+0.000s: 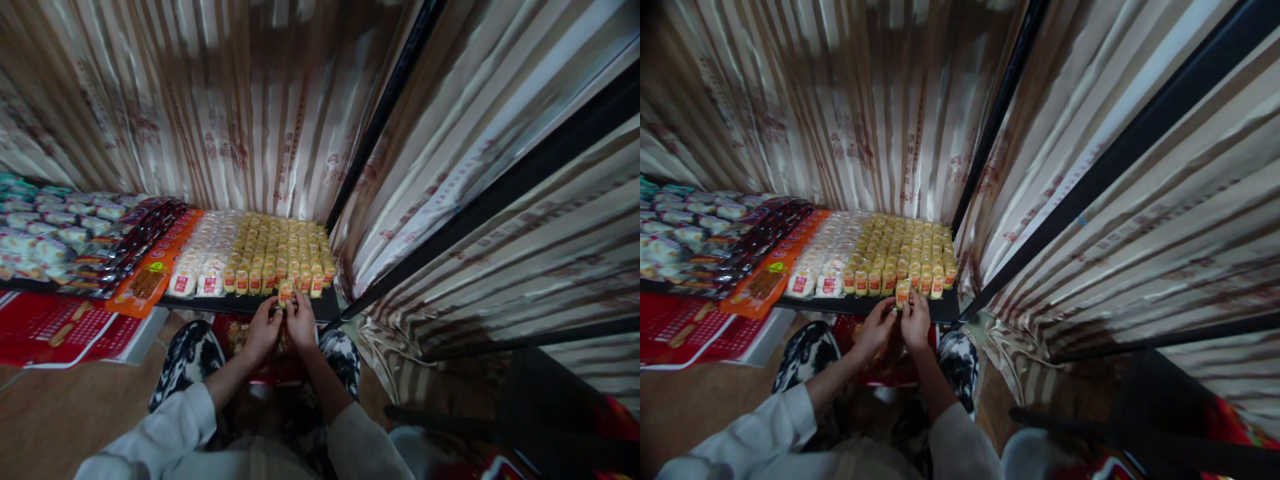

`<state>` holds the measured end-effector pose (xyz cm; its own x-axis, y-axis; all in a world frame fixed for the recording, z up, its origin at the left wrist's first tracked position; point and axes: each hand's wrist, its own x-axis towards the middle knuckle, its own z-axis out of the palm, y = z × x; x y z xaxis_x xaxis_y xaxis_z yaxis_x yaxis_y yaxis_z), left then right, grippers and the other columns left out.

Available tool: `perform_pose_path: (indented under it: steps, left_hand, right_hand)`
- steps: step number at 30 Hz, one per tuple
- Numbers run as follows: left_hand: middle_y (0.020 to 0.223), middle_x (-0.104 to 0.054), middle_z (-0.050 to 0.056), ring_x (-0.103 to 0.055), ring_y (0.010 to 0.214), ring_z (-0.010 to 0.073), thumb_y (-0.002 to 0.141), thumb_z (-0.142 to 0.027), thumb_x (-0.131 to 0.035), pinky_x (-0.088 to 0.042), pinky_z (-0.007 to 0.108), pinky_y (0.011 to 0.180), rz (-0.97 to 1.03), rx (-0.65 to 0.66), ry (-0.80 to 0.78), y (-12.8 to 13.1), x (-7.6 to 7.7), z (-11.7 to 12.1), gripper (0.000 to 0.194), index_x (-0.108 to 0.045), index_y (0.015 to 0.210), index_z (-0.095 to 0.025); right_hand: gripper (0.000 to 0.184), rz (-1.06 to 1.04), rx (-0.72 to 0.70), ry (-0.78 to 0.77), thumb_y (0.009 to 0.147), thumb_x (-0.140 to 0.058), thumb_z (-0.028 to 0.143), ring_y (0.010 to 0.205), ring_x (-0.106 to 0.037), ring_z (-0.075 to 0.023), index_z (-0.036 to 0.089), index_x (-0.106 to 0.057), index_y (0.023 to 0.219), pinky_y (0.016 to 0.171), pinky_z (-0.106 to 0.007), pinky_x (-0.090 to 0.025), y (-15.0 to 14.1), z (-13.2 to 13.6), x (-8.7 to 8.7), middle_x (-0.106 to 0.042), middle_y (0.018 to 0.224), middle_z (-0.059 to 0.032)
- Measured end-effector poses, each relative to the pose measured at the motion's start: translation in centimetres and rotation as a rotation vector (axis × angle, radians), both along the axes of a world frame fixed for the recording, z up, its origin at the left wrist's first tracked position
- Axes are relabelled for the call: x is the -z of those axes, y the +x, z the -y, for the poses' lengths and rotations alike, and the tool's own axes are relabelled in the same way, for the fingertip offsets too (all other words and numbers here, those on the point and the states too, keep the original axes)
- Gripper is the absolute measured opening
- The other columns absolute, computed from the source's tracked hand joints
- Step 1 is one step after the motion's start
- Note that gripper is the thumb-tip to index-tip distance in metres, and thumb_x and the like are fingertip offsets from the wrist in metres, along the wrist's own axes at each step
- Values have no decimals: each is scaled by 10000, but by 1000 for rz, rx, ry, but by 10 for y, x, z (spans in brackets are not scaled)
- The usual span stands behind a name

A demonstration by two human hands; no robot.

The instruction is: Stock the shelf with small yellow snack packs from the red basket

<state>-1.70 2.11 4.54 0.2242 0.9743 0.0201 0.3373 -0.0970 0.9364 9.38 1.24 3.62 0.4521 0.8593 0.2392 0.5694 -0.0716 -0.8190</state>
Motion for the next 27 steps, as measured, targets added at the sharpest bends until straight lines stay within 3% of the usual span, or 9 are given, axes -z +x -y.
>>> perform_pose_path:
  steps: [4,13,27]
  left_hand:
    - [1258,-540,88,-492,1170,181,826,-187,-444,-363,302,1025,-110,-17,-3,1,0,-6,395,-496,1215,-146]
    - [1338,-485,57,-433,1240,159,848,-174,-388,-323,290,1067,-120,66,-16,3,6,-14,414,-500,1247,-172]
    - [1342,-476,102,-407,1264,168,855,-188,-357,-279,359,1096,-66,83,50,2,20,-19,406,-516,1224,-130]
  right_hand:
    - [393,41,29,-6,842,-411,274,900,-570,-194,131,-549,1181,860,-334,-451,-2,-14,11,-576,1051,-128]
    - [379,18,12,-3,837,-402,274,910,-566,-184,129,-527,1164,852,-317,-463,-5,-28,31,-568,1038,-123]
    - [140,39,16,222,847,-404,235,935,-515,-178,182,-499,936,799,-317,-499,-3,-33,53,-494,1002,-103]
